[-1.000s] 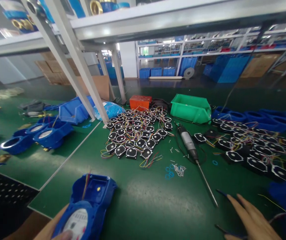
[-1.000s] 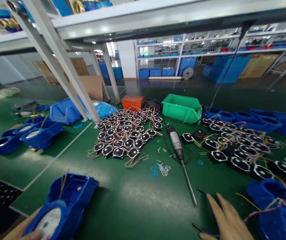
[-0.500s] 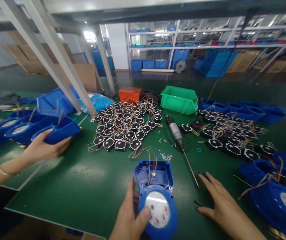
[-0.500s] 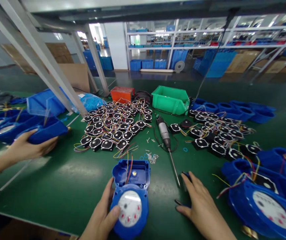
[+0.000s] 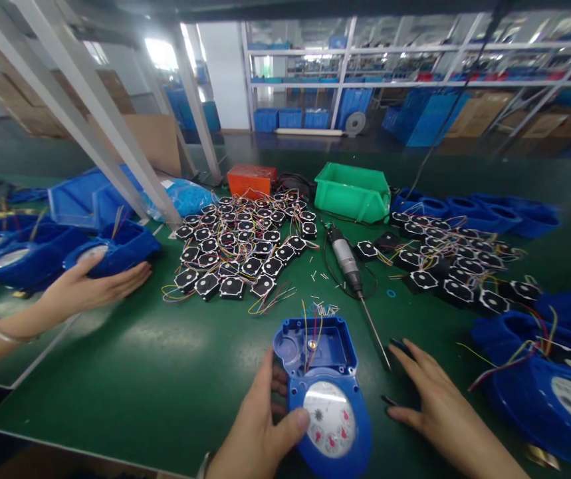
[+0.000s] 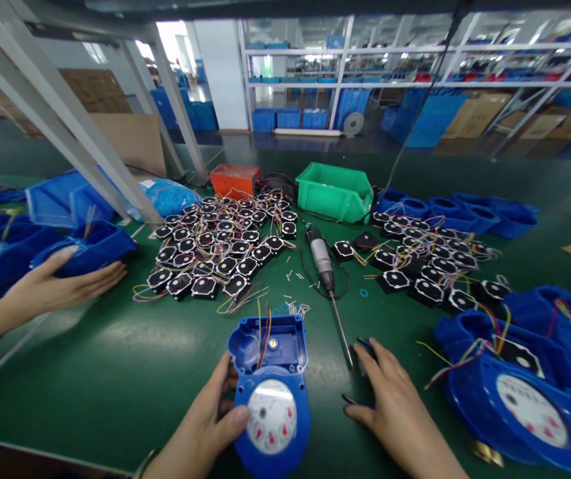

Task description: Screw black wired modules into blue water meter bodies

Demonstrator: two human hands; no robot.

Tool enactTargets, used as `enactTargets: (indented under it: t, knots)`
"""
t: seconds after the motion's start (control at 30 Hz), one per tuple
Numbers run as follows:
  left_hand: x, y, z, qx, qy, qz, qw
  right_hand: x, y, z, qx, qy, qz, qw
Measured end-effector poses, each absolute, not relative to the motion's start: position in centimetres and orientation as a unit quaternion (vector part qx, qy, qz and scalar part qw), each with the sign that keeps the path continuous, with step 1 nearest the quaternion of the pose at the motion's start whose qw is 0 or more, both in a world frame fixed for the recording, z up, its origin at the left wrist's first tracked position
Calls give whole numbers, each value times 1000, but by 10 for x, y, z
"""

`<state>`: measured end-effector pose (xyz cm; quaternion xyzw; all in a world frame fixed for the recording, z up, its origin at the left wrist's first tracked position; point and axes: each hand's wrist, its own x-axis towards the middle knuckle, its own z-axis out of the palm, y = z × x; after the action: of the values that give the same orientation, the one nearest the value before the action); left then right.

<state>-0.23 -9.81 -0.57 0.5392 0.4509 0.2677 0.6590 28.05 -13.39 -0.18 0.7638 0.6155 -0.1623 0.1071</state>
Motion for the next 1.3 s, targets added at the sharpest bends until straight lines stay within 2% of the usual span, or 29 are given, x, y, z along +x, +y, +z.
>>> enactTargets:
  t: [0.13,0.27,0.37,0.47,0.67,0.8,0.9,1.0,1.13,1.3]
  knots:
    - [-20,-70,6,618,472,284,561,286,-137,-7,756,630,-146,103]
    - [-49,-11,12,687,569,325,314,293,-143,-21,726,681,-75,56]
    - [-58,29,6,784,558,251,106,295,-145,-25,684,728,39,-24]
    - [-51,48,-3,820,544,176,24,291,-143,-19,672,727,120,-67]
    - [-35,24,-2,819,563,104,-39,284,-138,-1,685,710,144,-78]
    - [-42,-2,10,815,576,63,5,282,-136,0,693,706,118,-86]
    - [-54,-6,17,810,578,84,45,276,-132,5,690,708,112,-100]
    - [-64,4,20,874,472,102,50,264,-128,17,680,711,116,-136]
    - [-67,22,19,950,301,12,83,242,-122,37,673,704,89,-207]
    - [-71,26,18,944,325,-6,48,224,-118,47,656,712,53,-244]
